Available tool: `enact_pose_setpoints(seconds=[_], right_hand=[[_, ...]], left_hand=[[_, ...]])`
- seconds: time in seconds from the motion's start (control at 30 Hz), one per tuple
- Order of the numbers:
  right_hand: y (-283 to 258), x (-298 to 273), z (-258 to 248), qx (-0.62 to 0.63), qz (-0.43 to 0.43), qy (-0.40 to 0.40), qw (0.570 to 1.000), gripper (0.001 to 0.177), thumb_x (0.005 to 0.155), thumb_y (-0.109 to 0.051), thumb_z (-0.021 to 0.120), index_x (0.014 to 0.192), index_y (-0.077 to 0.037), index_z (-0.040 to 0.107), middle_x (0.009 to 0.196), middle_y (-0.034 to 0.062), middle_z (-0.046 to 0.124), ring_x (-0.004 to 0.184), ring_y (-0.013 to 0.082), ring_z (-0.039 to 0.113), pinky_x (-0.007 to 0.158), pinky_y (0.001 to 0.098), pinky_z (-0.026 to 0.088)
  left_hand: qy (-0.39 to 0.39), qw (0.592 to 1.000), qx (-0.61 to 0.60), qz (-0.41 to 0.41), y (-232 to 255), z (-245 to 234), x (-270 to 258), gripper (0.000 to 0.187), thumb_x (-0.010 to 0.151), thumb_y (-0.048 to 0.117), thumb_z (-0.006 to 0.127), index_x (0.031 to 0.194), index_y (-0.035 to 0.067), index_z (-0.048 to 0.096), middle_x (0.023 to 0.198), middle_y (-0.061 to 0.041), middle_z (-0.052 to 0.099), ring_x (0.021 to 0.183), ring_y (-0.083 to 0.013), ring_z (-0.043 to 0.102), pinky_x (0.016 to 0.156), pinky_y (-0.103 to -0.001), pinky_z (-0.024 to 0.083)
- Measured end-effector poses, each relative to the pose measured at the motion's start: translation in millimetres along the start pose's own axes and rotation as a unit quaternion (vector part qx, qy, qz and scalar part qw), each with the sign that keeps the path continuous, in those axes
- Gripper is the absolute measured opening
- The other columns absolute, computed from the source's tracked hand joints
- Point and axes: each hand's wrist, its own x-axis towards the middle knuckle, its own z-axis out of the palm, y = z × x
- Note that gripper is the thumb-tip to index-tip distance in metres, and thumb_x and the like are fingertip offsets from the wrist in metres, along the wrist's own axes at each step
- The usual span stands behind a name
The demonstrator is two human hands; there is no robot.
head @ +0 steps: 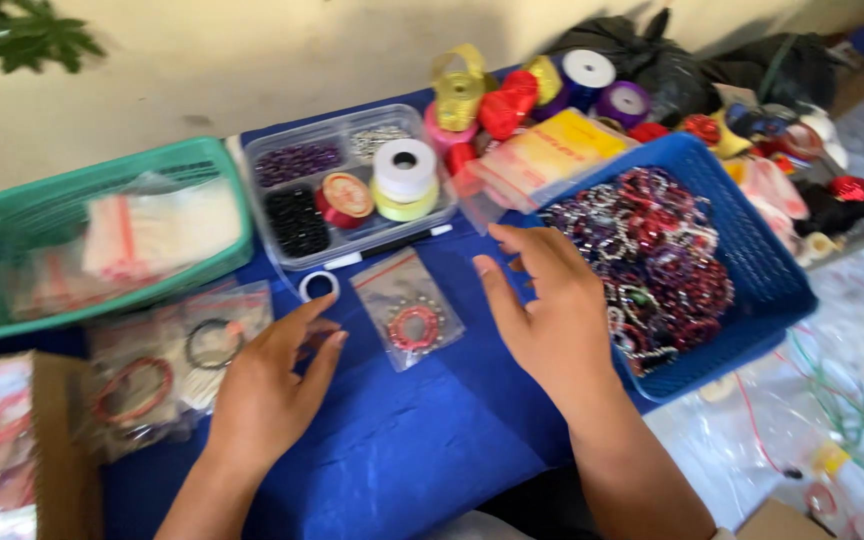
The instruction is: The person takes handmade beaded bracelets from a basket and places them individually into small plastic bags, sealing each bag by hand.
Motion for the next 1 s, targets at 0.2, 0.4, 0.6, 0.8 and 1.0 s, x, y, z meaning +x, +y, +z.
enact_pose_setpoints(seconds=[0.2, 0.4, 0.6, 0.8, 1.0], right_hand=[[48.3, -13.7, -56.6, -0.073, 0.063, 0.040, 0.995, 0.021, 0.097, -0.007, 0.067, 0.117, -0.002, 0.071, 0.107, 0.0170, 0.071, 0.094, 0.0319, 0.071, 0.082, 0.0390, 0.056], [107.1, -26.5, -61.4, -0.204, 0.146, -0.095, 0.963, 0.027, 0.089, -0.019, 0.071, 0.112, -0.008, 0.075, 0.110, 0.0192, 0.070, 0.101, 0.0400, 0.066, 0.088, 0.0482, 0.052], [95.7, -19.5, -56.5, -0.245, 0.225, -0.218, 0.918, 0.033, 0.082, -0.032, 0.076, 0.106, -0.009, 0.074, 0.104, 0.0162, 0.070, 0.103, 0.0369, 0.066, 0.088, 0.0484, 0.051], [87.6, -18.2, -59.8, -0.187, 0.238, -0.170, 0.938, 0.018, 0.090, -0.026, 0.072, 0.097, -0.010, 0.077, 0.093, 0.0142, 0.074, 0.089, 0.0374, 0.070, 0.077, 0.0490, 0.053], [71.3, -14.5, -68.3, -0.038, 0.211, -0.039, 0.976, 0.019, 0.090, -0.023, 0.074, 0.099, -0.006, 0.075, 0.083, 0.0101, 0.076, 0.066, 0.0207, 0.071, 0.063, 0.0328, 0.053]], left_hand=[[-0.038, 0.998, 0.006, 0.057, -2.9, 9.2, -1.5, 0.044, 0.088, 0.021, 0.070, 0.130, 0.009, 0.064, 0.102, -0.010, 0.078, 0.089, -0.0232, 0.077, 0.073, -0.036, 0.059], [-0.087, 0.987, 0.038, 0.130, 5.0, 15.1, -2.6, 0.034, 0.087, 0.021, 0.071, 0.119, 0.010, 0.070, 0.104, -0.010, 0.076, 0.095, -0.0295, 0.074, 0.079, -0.038, 0.057], [-0.121, 0.978, 0.037, 0.164, 7.4, 19.0, -1.4, 0.032, 0.086, 0.021, 0.072, 0.116, 0.011, 0.072, 0.106, -0.009, 0.074, 0.097, -0.0299, 0.071, 0.083, -0.039, 0.056], [-0.123, 0.976, 0.032, 0.175, 6.3, 19.3, -0.7, 0.032, 0.086, 0.021, 0.072, 0.116, 0.009, 0.072, 0.106, -0.010, 0.074, 0.098, -0.0306, 0.071, 0.084, -0.039, 0.055], [-0.132, 0.977, 0.023, 0.169, 7.7, 16.5, -0.8, 0.032, 0.087, 0.021, 0.072, 0.116, 0.009, 0.072, 0.106, -0.012, 0.074, 0.098, -0.0317, 0.071, 0.084, -0.039, 0.056]])
